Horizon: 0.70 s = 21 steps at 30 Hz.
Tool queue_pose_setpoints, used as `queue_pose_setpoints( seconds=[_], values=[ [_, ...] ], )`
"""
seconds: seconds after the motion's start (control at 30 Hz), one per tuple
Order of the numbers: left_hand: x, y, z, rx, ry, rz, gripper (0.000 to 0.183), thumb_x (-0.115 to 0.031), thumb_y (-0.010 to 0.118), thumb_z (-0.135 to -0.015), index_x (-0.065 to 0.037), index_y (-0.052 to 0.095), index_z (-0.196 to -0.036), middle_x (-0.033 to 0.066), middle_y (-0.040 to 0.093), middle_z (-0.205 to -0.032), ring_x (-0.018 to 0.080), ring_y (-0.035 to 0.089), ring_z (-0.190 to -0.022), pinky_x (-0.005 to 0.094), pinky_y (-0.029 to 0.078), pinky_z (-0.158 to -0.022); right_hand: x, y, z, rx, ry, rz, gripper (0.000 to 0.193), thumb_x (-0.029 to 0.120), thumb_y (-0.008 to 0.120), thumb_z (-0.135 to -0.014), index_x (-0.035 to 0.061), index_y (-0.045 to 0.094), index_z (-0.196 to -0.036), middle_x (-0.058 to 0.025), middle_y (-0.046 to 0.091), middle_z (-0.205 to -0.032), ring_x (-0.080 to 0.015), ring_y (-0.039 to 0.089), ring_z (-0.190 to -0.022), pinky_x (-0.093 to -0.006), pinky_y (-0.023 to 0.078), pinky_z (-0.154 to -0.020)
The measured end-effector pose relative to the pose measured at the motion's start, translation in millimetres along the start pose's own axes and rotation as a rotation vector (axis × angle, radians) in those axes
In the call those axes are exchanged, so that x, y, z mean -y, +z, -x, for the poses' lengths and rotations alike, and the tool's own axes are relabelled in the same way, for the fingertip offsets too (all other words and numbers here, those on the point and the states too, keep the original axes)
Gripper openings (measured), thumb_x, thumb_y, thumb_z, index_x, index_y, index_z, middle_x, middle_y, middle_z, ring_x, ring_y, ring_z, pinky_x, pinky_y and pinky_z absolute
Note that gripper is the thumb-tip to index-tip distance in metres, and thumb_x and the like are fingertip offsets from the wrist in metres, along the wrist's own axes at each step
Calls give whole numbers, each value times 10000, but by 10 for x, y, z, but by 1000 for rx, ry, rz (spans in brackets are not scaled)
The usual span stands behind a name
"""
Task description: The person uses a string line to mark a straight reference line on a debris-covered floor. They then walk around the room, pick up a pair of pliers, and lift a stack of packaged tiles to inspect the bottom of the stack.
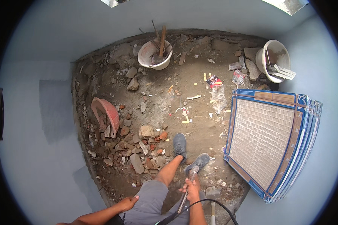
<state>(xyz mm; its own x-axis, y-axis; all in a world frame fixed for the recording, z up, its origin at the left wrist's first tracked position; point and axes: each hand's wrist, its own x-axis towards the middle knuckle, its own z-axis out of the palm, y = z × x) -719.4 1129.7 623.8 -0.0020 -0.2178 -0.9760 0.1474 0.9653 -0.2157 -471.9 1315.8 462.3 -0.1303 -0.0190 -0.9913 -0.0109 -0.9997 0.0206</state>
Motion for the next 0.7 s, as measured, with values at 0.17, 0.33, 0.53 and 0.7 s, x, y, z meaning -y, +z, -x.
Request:
queue_pose_setpoints(
  seconds=[0.17,0.33,0.53,0.7],
  values=[
    [114,131,224,-127,191,-160,685,-569,377,-945,-10,506,-1319,298,551,-1243,411,509,-1209,416,391,-1028,52,-32,154,7,9,198,139,174,595,-911,70,503,-924,-17,506,-560,-127,455,-390,-325,523,-449],
    [-171,144,272,-227,121,-298,682,-571,425,-931,-27,485,-1338,251,592,-1185,377,530,-1191,418,405,-1007,209,-180,367,44,-59,592,212,229,616,-904,48,551,-995,-13,505,-557,-114,477,-418,-272,448,-421],
    [677,44,-294,-104,-103,196,754,-611,478,-899,12,494,-1324,251,588,-1217,336,553,-1177,366,409,-988,-106,-745,111,-99,-421,853,237,240,630,-876,29,564,-964,-32,533,-582,-125,531,-464,-285,453,-427],
    [56,-22,273,-129,2,-188,614,-518,527,-907,57,570,-1118,273,624,-1110,396,583,-1089,413,440,-938,67,-746,367,-146,-165,693,230,245,621,-877,28,557,-920,-36,549,-595,-124,547,-486,-292,464,-436]
  ],
)
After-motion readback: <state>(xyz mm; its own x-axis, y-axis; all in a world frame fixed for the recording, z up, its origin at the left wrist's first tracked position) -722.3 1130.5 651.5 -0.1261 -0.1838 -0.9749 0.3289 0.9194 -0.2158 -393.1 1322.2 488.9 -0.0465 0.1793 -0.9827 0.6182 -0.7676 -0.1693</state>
